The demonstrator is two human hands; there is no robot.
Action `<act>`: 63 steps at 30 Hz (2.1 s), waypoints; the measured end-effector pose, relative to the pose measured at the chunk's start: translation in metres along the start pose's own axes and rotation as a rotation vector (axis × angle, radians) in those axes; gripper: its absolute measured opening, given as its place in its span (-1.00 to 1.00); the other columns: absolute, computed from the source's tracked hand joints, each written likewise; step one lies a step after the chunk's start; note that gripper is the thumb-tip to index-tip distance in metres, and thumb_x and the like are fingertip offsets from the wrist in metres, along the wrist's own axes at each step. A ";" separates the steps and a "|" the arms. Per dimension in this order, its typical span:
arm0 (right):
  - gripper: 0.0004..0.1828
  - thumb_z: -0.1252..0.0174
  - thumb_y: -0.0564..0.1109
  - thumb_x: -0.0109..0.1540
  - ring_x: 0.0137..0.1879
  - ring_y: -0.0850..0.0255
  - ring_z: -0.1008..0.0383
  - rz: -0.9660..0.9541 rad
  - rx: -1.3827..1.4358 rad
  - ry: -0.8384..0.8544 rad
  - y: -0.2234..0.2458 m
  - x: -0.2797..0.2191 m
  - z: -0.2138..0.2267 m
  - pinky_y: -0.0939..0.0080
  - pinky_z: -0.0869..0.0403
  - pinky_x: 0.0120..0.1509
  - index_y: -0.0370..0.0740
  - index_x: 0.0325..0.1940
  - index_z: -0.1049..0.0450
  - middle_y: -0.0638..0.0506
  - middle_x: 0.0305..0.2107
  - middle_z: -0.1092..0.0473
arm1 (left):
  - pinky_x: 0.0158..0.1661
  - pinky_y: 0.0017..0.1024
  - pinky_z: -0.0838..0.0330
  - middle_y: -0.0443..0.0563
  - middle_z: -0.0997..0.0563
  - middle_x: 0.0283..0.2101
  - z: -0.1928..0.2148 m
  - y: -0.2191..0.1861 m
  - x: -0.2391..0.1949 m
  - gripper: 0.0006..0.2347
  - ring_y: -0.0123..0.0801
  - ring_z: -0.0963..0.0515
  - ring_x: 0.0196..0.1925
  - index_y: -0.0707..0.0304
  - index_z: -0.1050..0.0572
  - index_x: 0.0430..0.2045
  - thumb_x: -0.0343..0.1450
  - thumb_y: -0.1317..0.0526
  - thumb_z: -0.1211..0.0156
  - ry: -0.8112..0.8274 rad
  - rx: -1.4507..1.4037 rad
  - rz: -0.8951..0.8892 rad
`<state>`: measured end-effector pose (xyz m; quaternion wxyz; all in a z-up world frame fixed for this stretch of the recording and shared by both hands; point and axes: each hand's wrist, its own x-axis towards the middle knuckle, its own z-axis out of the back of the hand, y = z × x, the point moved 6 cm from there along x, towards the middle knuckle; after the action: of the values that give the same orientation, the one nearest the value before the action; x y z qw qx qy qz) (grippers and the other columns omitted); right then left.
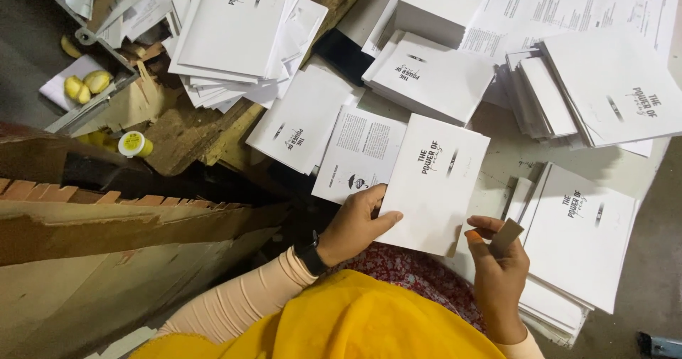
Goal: Inspecting and organizing printed booklets into neat stacks on a workbench.
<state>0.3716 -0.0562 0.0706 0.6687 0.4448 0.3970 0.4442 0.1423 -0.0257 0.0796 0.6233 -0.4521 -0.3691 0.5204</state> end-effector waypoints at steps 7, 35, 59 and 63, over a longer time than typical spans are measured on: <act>-0.64 -0.09 -0.10 0.18 -0.11 0.03 -0.55 0.095 0.199 0.228 0.033 -0.005 -0.022 0.13 -0.50 0.04 -0.34 0.00 -0.46 -0.18 -0.16 -0.51 | -0.47 -0.40 -0.25 -0.04 -0.46 -0.54 -0.004 -0.032 -0.005 -0.93 -0.40 -0.35 -0.52 0.28 -0.36 -0.50 0.35 0.29 -0.08 -0.023 0.090 -0.079; -0.22 -0.18 -0.32 0.05 -0.10 0.05 -0.41 -0.283 -0.049 0.000 0.005 0.026 0.006 0.08 -0.42 -0.06 -0.17 0.37 -0.20 -0.17 -0.09 -0.42 | -0.39 -0.50 -0.55 0.10 -0.62 -0.19 0.056 0.116 -0.013 -0.79 -0.35 -0.59 -0.23 0.29 -0.44 -0.20 0.31 0.31 -0.20 -0.340 -0.612 0.557; -0.56 -0.20 -0.23 0.23 0.01 -0.04 -0.44 -0.106 -0.151 0.047 -0.020 0.028 0.003 -0.10 -0.43 0.00 -0.04 0.21 -0.44 -0.31 -0.13 -0.43 | -0.39 -0.11 -0.37 0.47 -0.48 -0.28 0.033 -0.005 -0.012 -0.52 0.24 -0.55 -0.27 0.39 -0.22 0.08 0.21 0.37 0.02 -0.079 0.056 0.110; -0.66 -0.21 -0.18 0.25 -0.18 0.04 -0.48 -0.069 -0.128 0.079 -0.018 0.030 0.000 0.02 -0.48 -0.12 -0.10 0.13 -0.50 -0.29 -0.28 -0.47 | -0.32 -0.02 -0.41 0.57 -0.46 -0.18 0.029 -0.017 -0.009 -0.47 0.45 -0.51 -0.16 0.41 -0.12 0.17 0.24 0.34 0.05 -0.008 0.096 0.074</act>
<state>0.3844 -0.0315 0.0496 0.6945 0.3694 0.4089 0.4625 0.1190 -0.0301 0.1046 0.6232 -0.4331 -0.3291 0.5619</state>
